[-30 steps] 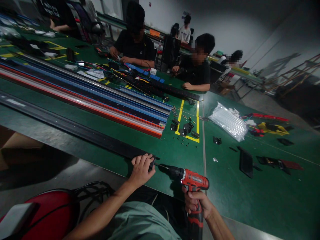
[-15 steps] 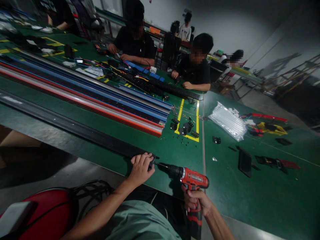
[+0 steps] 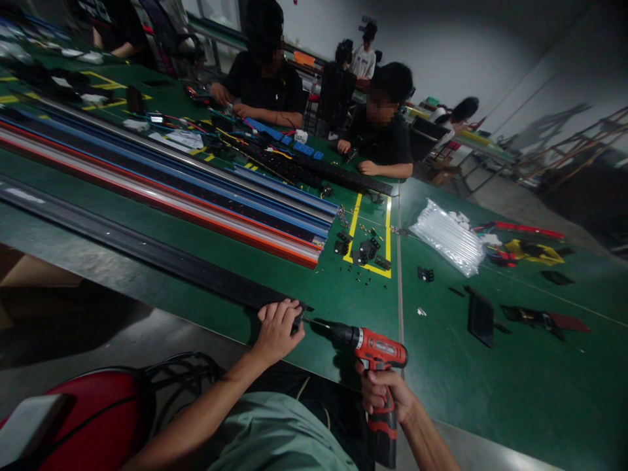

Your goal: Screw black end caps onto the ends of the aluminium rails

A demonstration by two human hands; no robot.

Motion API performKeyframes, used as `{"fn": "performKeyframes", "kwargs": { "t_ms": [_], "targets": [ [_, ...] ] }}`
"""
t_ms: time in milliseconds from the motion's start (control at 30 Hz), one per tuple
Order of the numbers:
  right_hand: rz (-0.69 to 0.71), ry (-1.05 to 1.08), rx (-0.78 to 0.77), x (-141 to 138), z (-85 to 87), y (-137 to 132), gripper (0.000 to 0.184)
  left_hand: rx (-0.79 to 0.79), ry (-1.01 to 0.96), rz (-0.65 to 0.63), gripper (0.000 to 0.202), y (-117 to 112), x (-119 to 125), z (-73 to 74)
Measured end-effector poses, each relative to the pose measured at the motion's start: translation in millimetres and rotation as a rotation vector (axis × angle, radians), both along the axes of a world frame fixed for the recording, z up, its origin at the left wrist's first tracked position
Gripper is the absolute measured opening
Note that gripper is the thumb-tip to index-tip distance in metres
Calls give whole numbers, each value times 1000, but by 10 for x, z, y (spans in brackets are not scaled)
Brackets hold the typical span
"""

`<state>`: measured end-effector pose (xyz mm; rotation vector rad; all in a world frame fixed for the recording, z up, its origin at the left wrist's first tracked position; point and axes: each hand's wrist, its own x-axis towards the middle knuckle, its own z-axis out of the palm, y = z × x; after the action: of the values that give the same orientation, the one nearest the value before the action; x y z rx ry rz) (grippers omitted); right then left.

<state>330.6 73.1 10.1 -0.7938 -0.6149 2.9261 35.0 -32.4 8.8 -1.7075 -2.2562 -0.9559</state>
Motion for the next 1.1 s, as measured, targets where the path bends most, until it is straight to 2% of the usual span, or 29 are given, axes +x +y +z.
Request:
{"fn": "performKeyframes", "kwargs": {
  "t_ms": [200, 367, 833, 1100],
  "targets": [
    [2, 18, 1, -3, -10, -23, 15, 11, 8, -4, 21, -1, 0, 1],
    [-1, 15, 43, -4, -4, -39, 18, -5, -2, 5, 20, 3, 5, 5],
    [-10, 30, 9, -59, 58, -66, 19, -26, -18, 17, 21, -11, 3, 34],
    [-16, -22, -8, -31, 7, -62, 20, -53, -32, -2, 22, -16, -2, 10]
  ]
}}
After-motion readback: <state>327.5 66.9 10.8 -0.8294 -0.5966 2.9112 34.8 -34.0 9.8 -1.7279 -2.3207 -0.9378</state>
